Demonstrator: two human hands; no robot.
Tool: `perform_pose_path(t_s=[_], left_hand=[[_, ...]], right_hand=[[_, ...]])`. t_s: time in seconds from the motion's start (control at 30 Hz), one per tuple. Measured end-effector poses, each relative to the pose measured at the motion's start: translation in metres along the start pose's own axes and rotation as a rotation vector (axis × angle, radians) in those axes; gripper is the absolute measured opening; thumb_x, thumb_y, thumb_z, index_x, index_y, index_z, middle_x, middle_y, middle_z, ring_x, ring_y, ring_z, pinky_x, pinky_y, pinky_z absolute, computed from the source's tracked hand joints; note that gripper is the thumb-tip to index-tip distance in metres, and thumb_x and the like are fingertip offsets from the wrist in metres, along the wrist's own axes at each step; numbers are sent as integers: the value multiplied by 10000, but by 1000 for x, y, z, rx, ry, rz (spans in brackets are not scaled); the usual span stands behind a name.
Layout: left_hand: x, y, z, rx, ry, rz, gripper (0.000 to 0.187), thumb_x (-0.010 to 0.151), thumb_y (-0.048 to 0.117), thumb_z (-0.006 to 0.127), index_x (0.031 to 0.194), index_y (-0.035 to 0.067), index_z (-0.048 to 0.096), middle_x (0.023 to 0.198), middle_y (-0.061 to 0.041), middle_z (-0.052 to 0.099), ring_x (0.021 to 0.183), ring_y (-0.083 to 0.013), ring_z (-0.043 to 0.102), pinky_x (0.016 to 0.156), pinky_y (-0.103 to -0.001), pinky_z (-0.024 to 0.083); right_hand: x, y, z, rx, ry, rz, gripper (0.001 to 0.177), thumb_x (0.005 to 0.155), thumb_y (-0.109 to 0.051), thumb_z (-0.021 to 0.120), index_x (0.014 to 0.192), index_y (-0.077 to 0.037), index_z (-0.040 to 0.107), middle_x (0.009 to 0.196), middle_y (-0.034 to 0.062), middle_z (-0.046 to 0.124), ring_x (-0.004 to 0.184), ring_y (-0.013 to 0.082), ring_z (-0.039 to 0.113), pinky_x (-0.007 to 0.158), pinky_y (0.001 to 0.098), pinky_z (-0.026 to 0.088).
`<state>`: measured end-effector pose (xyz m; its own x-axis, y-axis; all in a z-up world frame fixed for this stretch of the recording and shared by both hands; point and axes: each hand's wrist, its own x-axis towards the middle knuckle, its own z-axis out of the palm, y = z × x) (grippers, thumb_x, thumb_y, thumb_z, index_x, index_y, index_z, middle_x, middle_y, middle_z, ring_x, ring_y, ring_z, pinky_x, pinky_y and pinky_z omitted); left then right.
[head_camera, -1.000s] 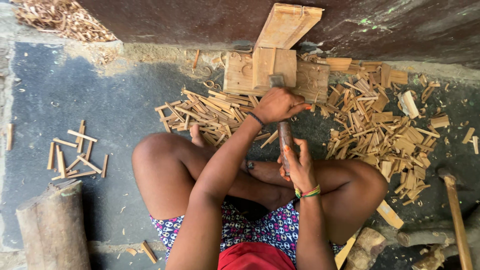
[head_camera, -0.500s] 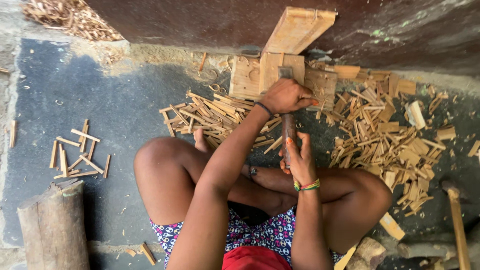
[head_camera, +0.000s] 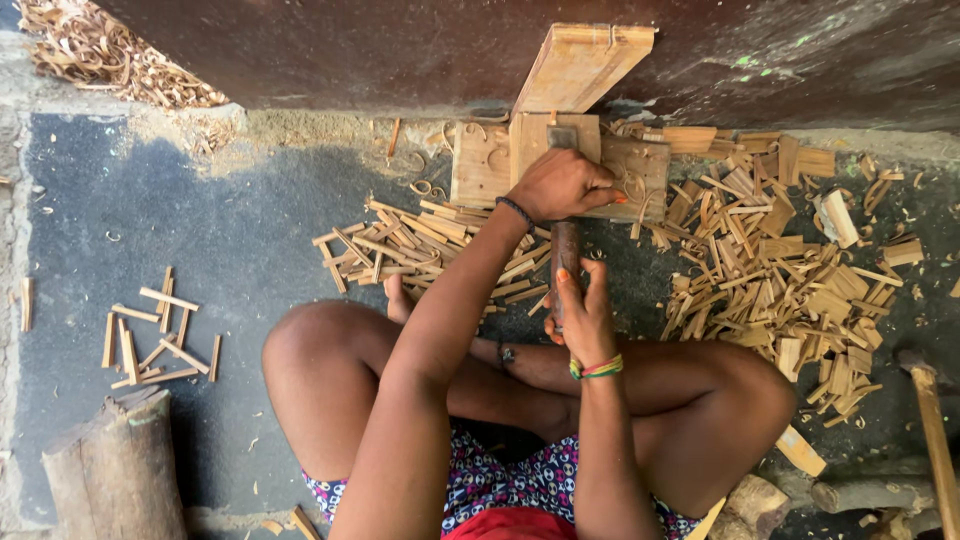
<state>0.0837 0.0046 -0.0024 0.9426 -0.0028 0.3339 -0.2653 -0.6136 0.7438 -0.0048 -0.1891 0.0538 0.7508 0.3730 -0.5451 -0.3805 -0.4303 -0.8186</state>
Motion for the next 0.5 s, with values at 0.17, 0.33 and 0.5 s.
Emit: perform_pose_path(t_s=[0.17, 0.33, 0.5], left_hand=[[12, -11, -8, 32, -53, -14, 267, 936, 398, 695, 900, 166, 821, 815, -95, 771, 697, -315, 717, 640, -456, 546], [6, -11, 0, 65, -7, -20, 259, 916, 390, 693, 959, 164, 813, 785, -101, 761, 657, -300, 717, 608, -450, 547], [-5, -9, 5, 139, 144, 65, 323, 995, 407, 646, 886, 128, 769, 752, -97, 730, 707, -296, 706, 680, -435, 554]], right_hand=[[19, 6, 9, -43, 39, -31, 352, 1028, -317, 559, 1283, -117, 425, 709, 101, 630, 397, 140, 534, 298, 277, 341], [31, 29, 11, 54, 25, -73, 378, 1024, -326, 567, 1294, -119, 401, 734, 106, 620, 395, 136, 525, 300, 273, 351], [41, 44, 11, 223, -14, -102, 377, 1024, -339, 563, 1290, -114, 421, 734, 107, 613, 375, 137, 495, 289, 274, 328]])
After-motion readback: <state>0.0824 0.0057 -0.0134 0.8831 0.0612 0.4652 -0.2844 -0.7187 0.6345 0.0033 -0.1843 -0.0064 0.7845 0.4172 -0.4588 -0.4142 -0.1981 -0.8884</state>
